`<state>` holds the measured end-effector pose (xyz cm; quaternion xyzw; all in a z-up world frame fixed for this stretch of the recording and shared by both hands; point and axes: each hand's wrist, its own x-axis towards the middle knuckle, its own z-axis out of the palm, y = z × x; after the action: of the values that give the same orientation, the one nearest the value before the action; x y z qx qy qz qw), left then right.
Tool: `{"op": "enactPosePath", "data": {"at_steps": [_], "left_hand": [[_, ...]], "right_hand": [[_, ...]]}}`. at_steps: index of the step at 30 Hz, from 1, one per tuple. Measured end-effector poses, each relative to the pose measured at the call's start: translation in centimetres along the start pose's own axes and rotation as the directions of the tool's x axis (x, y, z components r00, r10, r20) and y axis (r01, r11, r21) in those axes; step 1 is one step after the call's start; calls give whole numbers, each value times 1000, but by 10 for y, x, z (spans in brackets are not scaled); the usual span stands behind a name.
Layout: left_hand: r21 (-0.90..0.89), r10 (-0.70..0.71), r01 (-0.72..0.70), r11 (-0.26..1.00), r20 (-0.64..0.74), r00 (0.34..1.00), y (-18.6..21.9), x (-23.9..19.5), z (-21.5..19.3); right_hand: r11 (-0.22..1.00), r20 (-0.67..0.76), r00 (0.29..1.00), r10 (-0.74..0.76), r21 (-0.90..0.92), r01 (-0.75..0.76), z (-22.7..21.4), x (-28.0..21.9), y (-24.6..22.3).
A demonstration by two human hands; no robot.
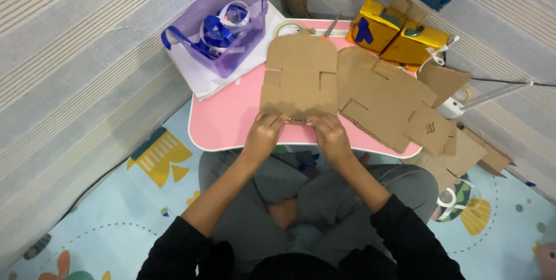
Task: Assembling cardboard gift boxes, tying ribbons on small boxes, and placing gift items inside.
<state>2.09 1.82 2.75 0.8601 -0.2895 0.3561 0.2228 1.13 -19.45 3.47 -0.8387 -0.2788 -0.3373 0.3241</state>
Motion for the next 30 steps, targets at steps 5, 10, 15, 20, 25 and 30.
{"op": "enactPosePath", "data": {"at_steps": [5, 10, 15, 20, 25, 30], "left_hand": [[-358, -235, 250, 900, 85, 968, 11, 7, -28], [-601, -478, 499, 625, 211, 853, -4, -10, -20], [-606, -360, 536, 588, 397, 844, -13, -2, -27], [-519, -252, 527, 673, 509, 823, -16, -8, -16], [-497, -296, 561, 662, 514, 805, -13, -7, -18], [-455, -389, 608, 651, 488, 781, -11, -3, -18]], "right_hand": [[995, 13, 996, 91, 33, -92, -3, -2, -6], [880, 114, 910, 397, 235, -413, -12, -9, -6], [829, 390, 803, 451, 150, -538, -29, 19, -19], [856, 542, 724, 426, 19, -517, -38, 26, -33], [872, 448, 798, 403, 77, -483, -24, -6, -31], [892, 510, 776, 372, 37, -451, -30, -19, -55]]}}
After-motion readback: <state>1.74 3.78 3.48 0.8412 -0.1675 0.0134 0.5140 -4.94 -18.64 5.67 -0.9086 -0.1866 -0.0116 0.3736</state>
